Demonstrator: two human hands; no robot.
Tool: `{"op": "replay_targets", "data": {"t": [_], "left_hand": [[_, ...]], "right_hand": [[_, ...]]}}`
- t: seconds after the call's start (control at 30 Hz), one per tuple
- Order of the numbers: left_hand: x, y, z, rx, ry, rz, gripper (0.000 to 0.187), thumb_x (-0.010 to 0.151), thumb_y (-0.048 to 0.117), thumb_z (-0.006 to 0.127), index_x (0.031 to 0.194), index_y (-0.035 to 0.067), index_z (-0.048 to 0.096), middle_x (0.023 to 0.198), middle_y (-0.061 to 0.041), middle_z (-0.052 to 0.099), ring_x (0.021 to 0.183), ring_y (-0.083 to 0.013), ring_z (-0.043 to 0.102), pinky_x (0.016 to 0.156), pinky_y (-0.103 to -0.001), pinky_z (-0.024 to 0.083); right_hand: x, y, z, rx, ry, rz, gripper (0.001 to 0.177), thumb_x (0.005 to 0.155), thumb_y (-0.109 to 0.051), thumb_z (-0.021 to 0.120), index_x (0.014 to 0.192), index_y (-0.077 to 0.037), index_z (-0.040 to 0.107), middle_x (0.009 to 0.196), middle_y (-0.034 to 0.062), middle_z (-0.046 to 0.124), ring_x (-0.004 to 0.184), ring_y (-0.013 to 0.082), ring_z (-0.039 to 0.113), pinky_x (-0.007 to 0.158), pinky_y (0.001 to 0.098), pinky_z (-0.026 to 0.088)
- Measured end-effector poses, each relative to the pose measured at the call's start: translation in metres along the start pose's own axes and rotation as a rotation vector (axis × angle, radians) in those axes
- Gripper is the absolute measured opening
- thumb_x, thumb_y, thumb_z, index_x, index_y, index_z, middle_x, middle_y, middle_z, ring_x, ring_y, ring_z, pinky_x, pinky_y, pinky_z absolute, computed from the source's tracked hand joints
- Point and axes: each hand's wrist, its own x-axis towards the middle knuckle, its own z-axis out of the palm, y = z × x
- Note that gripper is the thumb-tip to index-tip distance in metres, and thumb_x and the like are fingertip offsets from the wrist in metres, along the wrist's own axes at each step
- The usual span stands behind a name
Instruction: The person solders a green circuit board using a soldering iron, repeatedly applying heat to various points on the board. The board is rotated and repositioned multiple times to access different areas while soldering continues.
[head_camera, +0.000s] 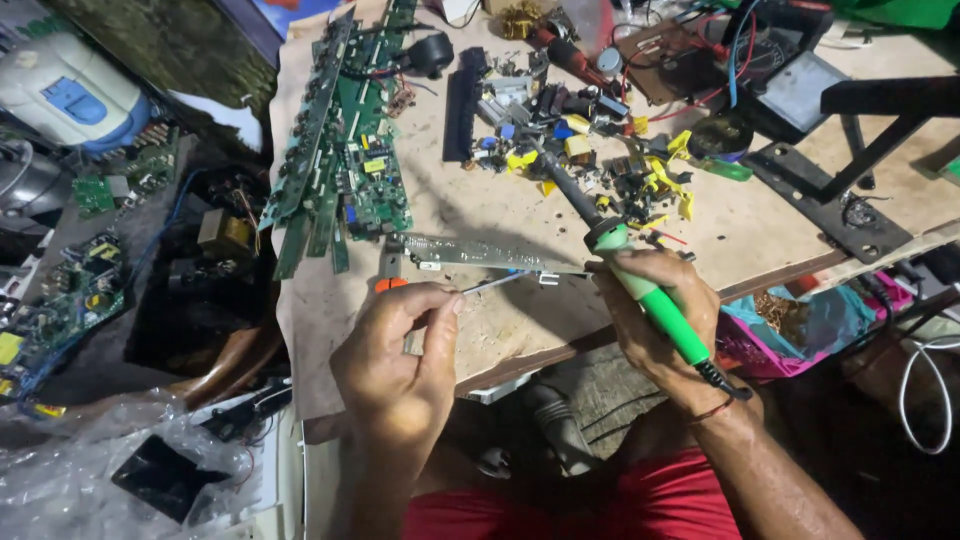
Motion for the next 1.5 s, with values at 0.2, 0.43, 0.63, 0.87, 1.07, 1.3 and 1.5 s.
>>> {"op": "replay_targets", "data": {"t": [0.2, 0.43, 0.63, 0.87, 1.07, 1.3, 1.5], "left_hand": [[-0.006, 0.006, -0.002, -0.088, -0.045, -0.172, 0.006, 0.091, 0.006, 0.075, 0.095, 0.003, 0.072, 0.087, -0.005, 0.076, 0.075, -0.0131, 0.074, 0.071, -0.023, 0.060], [-0.022, 0.001, 0.017, -0.316, 0.086, -0.371, 0.009, 0.089, 0.001, 0.075, 0.092, -0.001, 0.067, 0.079, -0.011, 0.077, 0.071, -0.0152, 0.077, 0.071, -0.024, 0.065], [-0.040, -0.003, 0.044, -0.424, 0.223, -0.242, 0.017, 0.092, -0.003, 0.074, 0.098, 0.002, 0.059, 0.087, -0.013, 0.073, 0.077, -0.0171, 0.076, 0.072, -0.023, 0.061], [-0.059, -0.008, 0.071, -0.583, 0.421, -0.368, 0.019, 0.096, 0.000, 0.068, 0.097, 0.006, 0.050, 0.077, -0.020, 0.071, 0.067, -0.0285, 0.078, 0.069, -0.030, 0.064], [-0.062, -0.007, 0.069, -1.013, 0.446, -0.738, 0.022, 0.085, 0.001, 0.071, 0.102, 0.006, 0.058, 0.075, -0.020, 0.075, 0.062, -0.0299, 0.076, 0.067, -0.043, 0.066], [-0.094, -0.021, 0.046, -1.493, 0.072, -1.066, 0.027, 0.099, 0.007, 0.048, 0.114, -0.005, 0.067, 0.107, -0.027, 0.070, 0.100, -0.0393, 0.067, 0.087, -0.047, 0.056], [-0.111, -0.041, 0.037, -1.507, -0.079, -1.371, 0.033, 0.106, 0.013, 0.038, 0.118, -0.008, 0.059, 0.112, -0.024, 0.062, 0.098, -0.0342, 0.059, 0.083, -0.045, 0.045]], "right_hand": [[-0.002, -0.002, 0.000, 0.105, -0.023, -0.053, 0.035, 0.094, 0.009, 0.078, 0.120, -0.007, 0.061, 0.109, 0.0129, 0.072, 0.099, 0.0237, 0.075, 0.087, 0.0329, 0.061], [-0.012, 0.001, 0.000, 0.119, -0.018, 0.002, 0.036, 0.093, 0.008, 0.078, 0.121, -0.007, 0.061, 0.112, 0.0123, 0.071, 0.105, 0.0243, 0.077, 0.092, 0.0322, 0.064], [-0.011, 0.005, -0.001, 0.056, 0.016, -0.032, 0.034, 0.093, 0.004, 0.080, 0.119, -0.006, 0.060, 0.111, 0.0137, 0.070, 0.102, 0.0237, 0.074, 0.090, 0.0328, 0.060], [-0.011, 0.012, -0.002, 0.132, -0.004, -0.034, 0.034, 0.095, 0.005, 0.076, 0.122, -0.006, 0.059, 0.109, 0.0140, 0.069, 0.100, 0.0243, 0.076, 0.088, 0.0325, 0.062], [-0.008, 0.015, -0.008, 0.134, -0.074, -0.118, 0.034, 0.097, 0.005, 0.074, 0.124, -0.006, 0.056, 0.109, 0.0137, 0.069, 0.102, 0.0255, 0.078, 0.085, 0.0330, 0.064], [-0.015, 0.027, -0.011, 0.088, -0.082, -0.197, 0.040, 0.091, 0.005, 0.081, 0.122, -0.006, 0.058, 0.096, 0.0110, 0.068, 0.087, 0.0215, 0.077, 0.073, 0.0298, 0.061], [-0.026, 0.047, -0.021, 0.016, -0.180, -0.271, 0.037, 0.087, -0.004, 0.086, 0.116, -0.004, 0.064, 0.097, 0.0133, 0.073, 0.089, 0.0291, 0.076, 0.080, 0.0368, 0.065]]}}
